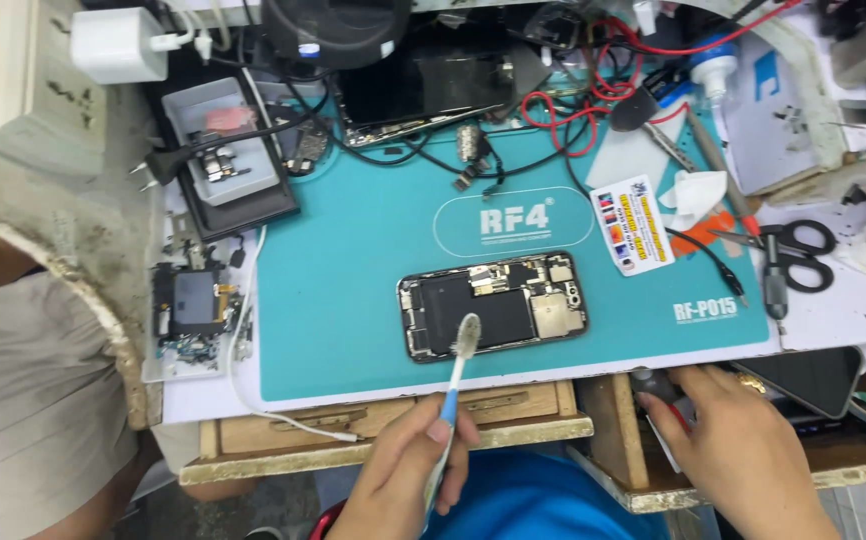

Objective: Cleaning and inspecting internal components of a disassembled smartphone using a toothbrush, cleaning solution, and precision tools.

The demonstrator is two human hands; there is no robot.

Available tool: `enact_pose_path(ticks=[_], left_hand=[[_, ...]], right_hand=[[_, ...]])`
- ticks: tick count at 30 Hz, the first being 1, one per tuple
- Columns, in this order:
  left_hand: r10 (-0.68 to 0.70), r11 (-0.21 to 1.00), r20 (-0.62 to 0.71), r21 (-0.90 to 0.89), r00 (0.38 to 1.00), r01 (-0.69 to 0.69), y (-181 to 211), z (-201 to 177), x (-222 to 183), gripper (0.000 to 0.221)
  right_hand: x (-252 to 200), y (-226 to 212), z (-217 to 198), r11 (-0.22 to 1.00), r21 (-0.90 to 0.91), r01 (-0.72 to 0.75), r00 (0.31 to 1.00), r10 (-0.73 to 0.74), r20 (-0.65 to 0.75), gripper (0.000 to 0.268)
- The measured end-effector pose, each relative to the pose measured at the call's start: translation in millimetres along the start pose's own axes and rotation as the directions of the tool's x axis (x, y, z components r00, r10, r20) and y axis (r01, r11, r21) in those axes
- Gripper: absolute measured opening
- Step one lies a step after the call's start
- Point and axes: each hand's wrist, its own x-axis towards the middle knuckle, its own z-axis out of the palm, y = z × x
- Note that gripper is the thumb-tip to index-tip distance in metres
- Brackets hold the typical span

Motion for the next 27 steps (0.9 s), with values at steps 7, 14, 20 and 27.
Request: enact_pose_path(ticks=[7, 14, 20, 27], left_hand=[[0.022, 0.968, 0.111, 0.245, 0.994, -0.049, -3.9, -17.8, -3.5, 0.041], [0.056, 0.966, 0.182, 0.240, 0.982, -0.100, -13.0, -25.1, -0.5, 0.040], [0.053, 0.966, 0.183, 0.240, 0.982, -0.096, -10.9, -26.2, -2.5, 0.038], [0.018, 0.966, 0.231, 0.247, 0.973, -0.076, -8.6, -23.4, -2.1, 0.037]], right_hand=[[8.5, 0.5, 12.2, 0.991, -0.125, 0.043, 0.997, -0.050, -0.054, 0.050], [11.1, -9.7, 16.6, 0.973, -0.194, -0.127, 0.985, 0.146, 0.087, 0.045], [12.5, -7.2, 13.5, 0.980, -0.180, -0.080, 0.994, 0.092, 0.058, 0.058], [21.5, 8.4, 2.9, 0.972, -0.232, -0.039, 0.948, 0.109, 0.298, 0.042]])
